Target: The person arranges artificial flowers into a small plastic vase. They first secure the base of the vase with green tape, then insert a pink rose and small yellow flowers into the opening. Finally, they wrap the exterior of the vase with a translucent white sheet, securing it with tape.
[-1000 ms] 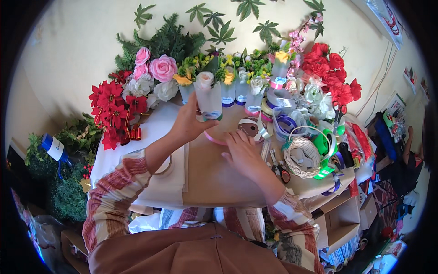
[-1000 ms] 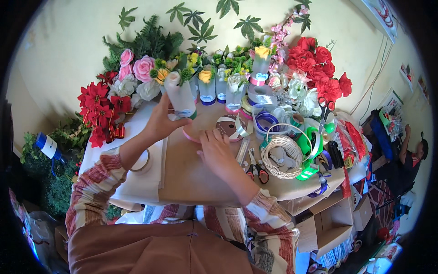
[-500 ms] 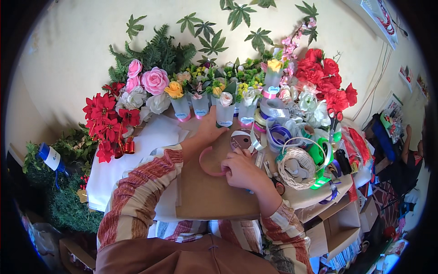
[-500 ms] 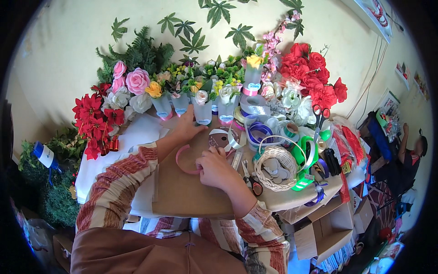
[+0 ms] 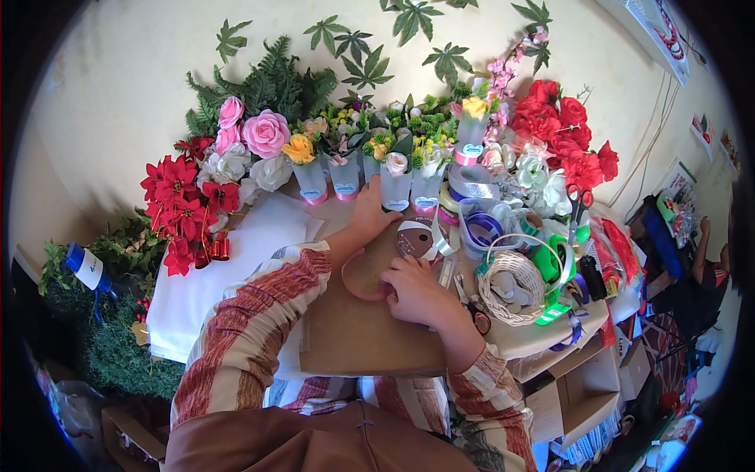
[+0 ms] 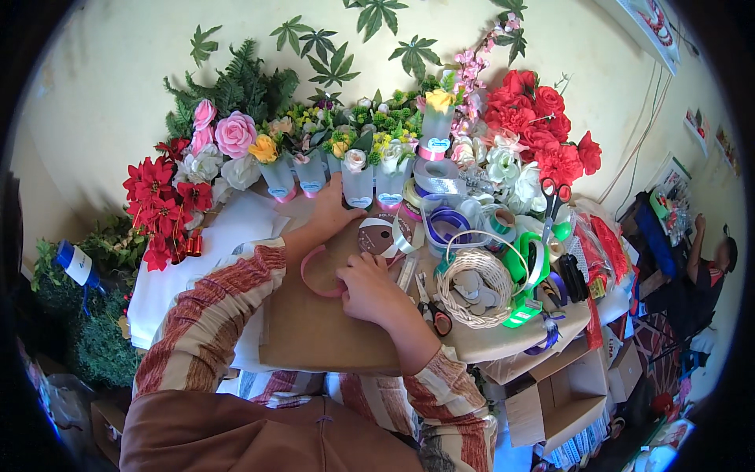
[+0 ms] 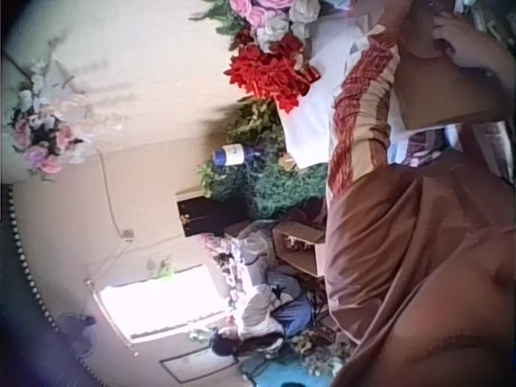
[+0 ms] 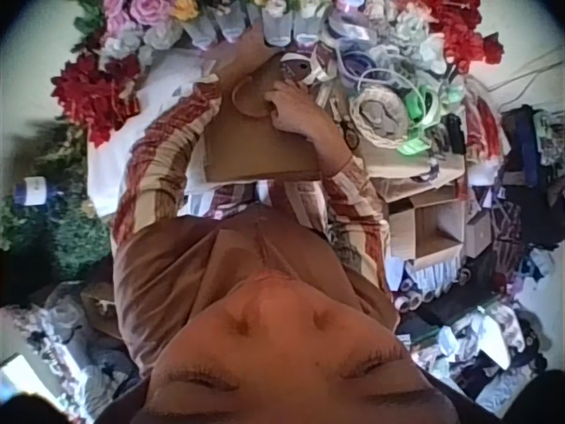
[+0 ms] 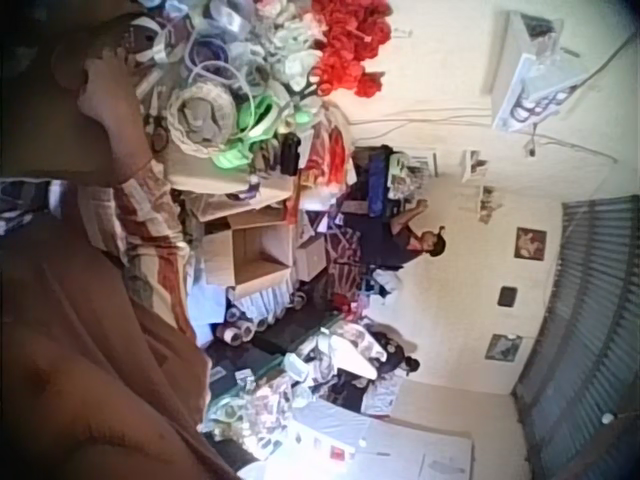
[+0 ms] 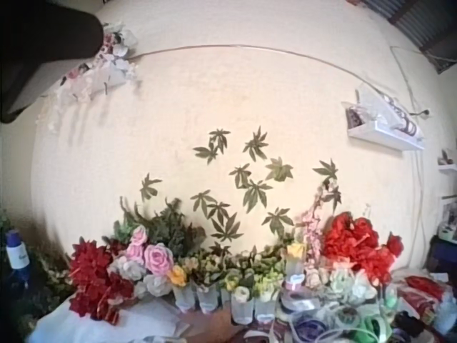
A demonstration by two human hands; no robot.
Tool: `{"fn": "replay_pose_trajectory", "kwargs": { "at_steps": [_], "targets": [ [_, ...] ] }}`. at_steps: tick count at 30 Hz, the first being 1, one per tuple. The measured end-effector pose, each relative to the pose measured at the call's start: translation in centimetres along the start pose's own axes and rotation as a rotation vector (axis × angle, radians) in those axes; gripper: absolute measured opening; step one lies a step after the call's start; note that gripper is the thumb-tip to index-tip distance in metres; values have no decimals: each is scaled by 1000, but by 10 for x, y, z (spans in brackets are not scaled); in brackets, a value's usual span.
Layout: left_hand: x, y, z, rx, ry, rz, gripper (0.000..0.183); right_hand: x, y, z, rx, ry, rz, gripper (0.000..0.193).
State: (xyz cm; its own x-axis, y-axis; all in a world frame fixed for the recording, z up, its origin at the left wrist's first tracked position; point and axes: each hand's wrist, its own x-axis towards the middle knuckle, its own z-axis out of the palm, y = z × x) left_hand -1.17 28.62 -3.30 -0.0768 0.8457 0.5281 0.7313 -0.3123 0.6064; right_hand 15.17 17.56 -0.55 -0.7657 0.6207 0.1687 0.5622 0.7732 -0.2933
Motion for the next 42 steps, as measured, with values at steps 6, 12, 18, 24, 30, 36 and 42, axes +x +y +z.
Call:
{"fn": "replay_pose_trajectory", "kwargs": {
  "at_steps": [6,12,18,24,30,36,42],
  "targets": [
    [2,3,1,-96,-80,-86,75,0,1,0,-13,5,-4,24],
    [-2,7,1,17,28,-35,77,2,-1,0,2,-3,1,21],
    [1,2,1,-3,-4,-21,79,3,2,1,2,8,0,21],
    [-8,4,-28,58,-78,-84,75,6,5,4,-2,55,-15,17],
    [-16,28,-129,-24,-308,-11,36,6,7,3,64,126,-18,13],
    [-85,56,-231,-78,-245,-119,11,10,3,3,103,230,-32,19],
    [-179,26,-261,-32,3,-189,15,33,-40,-1,127,335,-184,24]
  ]
}}
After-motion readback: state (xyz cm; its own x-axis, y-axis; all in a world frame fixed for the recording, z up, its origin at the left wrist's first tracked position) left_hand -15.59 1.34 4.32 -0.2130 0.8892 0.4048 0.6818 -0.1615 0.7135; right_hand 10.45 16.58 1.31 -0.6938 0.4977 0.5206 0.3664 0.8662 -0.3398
